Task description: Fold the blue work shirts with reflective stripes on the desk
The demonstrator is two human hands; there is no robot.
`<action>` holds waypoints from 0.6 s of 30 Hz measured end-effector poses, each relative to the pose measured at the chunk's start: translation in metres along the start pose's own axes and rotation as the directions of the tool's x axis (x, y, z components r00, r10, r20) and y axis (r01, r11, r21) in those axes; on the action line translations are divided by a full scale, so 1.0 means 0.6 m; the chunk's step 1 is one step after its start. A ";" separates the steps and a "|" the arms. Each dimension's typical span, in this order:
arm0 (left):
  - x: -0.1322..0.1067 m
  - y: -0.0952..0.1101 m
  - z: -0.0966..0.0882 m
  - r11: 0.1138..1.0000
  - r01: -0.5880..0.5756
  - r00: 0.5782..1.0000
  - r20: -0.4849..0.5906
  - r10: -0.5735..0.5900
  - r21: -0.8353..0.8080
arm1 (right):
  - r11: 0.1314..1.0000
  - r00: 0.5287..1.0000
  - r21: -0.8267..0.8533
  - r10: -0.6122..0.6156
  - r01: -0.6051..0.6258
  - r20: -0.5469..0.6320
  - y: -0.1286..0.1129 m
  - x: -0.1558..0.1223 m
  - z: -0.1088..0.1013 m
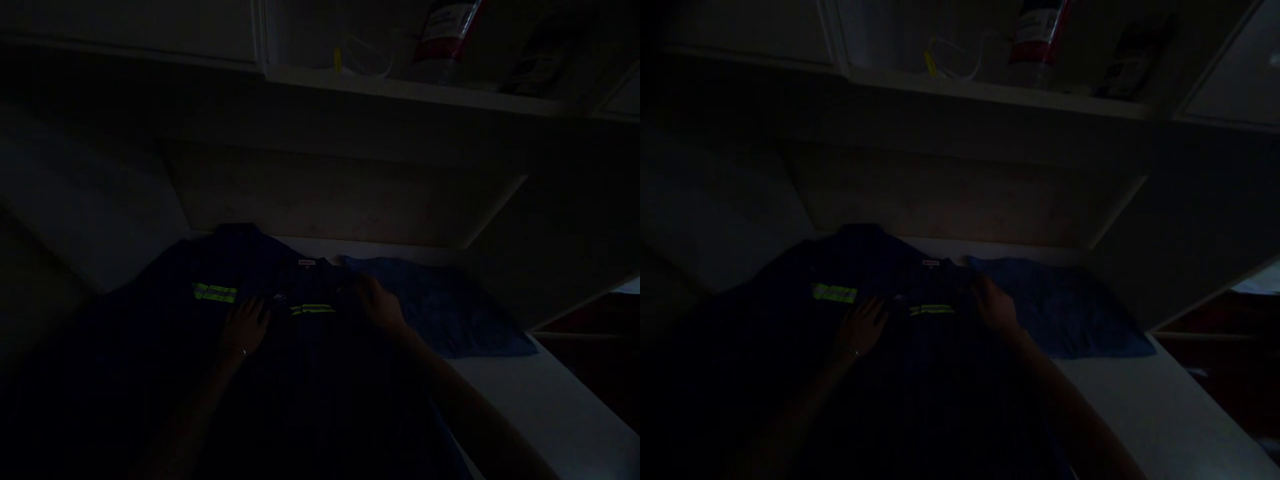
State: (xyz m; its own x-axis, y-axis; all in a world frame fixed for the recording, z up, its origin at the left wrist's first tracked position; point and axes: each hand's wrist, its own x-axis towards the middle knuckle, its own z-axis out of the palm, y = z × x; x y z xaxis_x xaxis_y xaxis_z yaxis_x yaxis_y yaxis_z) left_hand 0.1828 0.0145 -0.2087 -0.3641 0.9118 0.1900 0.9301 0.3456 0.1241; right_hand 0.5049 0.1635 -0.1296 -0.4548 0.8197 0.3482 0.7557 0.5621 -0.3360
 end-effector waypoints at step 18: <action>-0.038 0.027 -0.038 0.993 -0.115 0.985 -0.129 0.110 -0.032 | 0.940 0.969 -0.302 -0.089 0.158 0.230 0.008 -0.088 0.092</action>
State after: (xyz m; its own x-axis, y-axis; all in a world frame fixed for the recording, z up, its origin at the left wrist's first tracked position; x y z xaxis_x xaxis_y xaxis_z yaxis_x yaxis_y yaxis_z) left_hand 0.2051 -0.0054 -0.1890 -0.2622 0.9081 0.3264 0.9640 0.2308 0.1324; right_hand 0.5067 0.1290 -0.1977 -0.6165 0.7696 0.1663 0.7807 0.6248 0.0030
